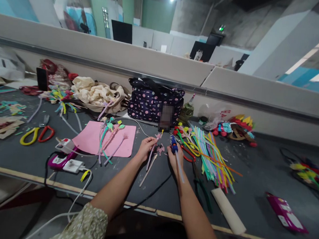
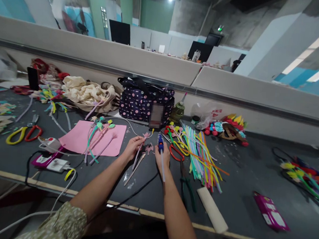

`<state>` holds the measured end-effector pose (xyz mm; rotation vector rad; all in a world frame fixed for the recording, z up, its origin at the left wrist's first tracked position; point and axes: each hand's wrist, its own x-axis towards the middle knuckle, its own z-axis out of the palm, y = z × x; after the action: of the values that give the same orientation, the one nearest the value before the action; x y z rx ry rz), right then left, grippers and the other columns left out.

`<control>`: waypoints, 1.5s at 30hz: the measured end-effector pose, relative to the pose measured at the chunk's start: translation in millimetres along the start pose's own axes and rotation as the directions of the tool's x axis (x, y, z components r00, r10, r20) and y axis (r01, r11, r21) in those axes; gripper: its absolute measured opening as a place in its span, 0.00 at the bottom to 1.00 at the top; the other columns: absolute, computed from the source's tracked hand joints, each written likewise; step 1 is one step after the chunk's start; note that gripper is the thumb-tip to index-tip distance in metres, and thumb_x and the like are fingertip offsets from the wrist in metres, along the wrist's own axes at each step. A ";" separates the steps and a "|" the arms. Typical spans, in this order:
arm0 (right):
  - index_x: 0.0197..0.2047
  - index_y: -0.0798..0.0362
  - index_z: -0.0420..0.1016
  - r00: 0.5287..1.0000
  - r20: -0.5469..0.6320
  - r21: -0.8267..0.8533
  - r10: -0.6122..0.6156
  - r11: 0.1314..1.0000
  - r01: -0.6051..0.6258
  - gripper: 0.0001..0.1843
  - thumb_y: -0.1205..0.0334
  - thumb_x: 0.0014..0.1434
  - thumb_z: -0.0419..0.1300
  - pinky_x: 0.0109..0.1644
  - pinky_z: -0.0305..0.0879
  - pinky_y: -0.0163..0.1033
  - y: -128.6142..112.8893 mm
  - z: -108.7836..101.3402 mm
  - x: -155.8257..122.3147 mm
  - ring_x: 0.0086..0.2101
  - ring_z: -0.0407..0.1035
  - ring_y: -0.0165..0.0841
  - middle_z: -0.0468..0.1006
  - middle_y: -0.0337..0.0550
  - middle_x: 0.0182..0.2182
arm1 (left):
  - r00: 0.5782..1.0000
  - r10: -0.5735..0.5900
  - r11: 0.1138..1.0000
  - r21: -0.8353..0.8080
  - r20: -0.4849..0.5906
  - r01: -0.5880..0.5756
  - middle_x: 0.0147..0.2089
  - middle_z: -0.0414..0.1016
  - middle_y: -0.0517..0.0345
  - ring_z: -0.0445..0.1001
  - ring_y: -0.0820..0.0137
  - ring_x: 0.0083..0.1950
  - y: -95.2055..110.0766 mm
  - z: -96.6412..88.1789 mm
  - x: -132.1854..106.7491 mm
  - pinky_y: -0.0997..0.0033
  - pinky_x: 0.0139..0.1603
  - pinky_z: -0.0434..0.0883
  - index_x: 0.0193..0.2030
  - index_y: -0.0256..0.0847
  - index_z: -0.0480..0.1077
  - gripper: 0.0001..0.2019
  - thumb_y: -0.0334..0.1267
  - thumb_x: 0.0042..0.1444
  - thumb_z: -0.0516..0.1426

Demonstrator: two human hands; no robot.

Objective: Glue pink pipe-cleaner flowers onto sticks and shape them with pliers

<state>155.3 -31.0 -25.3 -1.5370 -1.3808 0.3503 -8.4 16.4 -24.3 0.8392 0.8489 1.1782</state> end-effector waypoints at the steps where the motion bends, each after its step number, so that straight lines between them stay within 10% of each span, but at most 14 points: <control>1: 0.36 0.50 0.69 1.000 0.000 -0.002 -0.001 1.000 0.001 0.10 0.53 0.55 0.57 0.35 0.65 0.41 -0.3 -0.2 -0.1 0.29 0.68 0.38 0.74 0.41 0.28 | 1.000 0.000 1.000 -0.005 -0.002 0.000 0.20 0.64 0.66 0.58 0.82 0.17 0.8 0.1 -0.3 0.79 0.18 0.53 0.31 0.36 0.72 0.17 0.46 0.41 0.68; 45: 0.36 0.51 0.71 0.993 -0.116 0.134 -0.022 0.990 0.037 0.09 0.55 0.56 0.58 0.38 0.65 0.40 -4.3 -7.6 -7.9 0.30 0.69 0.35 0.76 0.41 0.30 | 0.999 0.003 0.994 -0.106 -0.040 -0.007 0.22 0.71 0.62 0.63 0.80 0.19 14.7 -7.5 1.7 0.81 0.19 0.60 0.33 0.35 0.73 0.18 0.42 0.35 0.71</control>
<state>156.1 -42.1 -21.4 -1.4017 -1.2632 0.3264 -20.9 21.5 -14.8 0.7333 0.8093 1.2370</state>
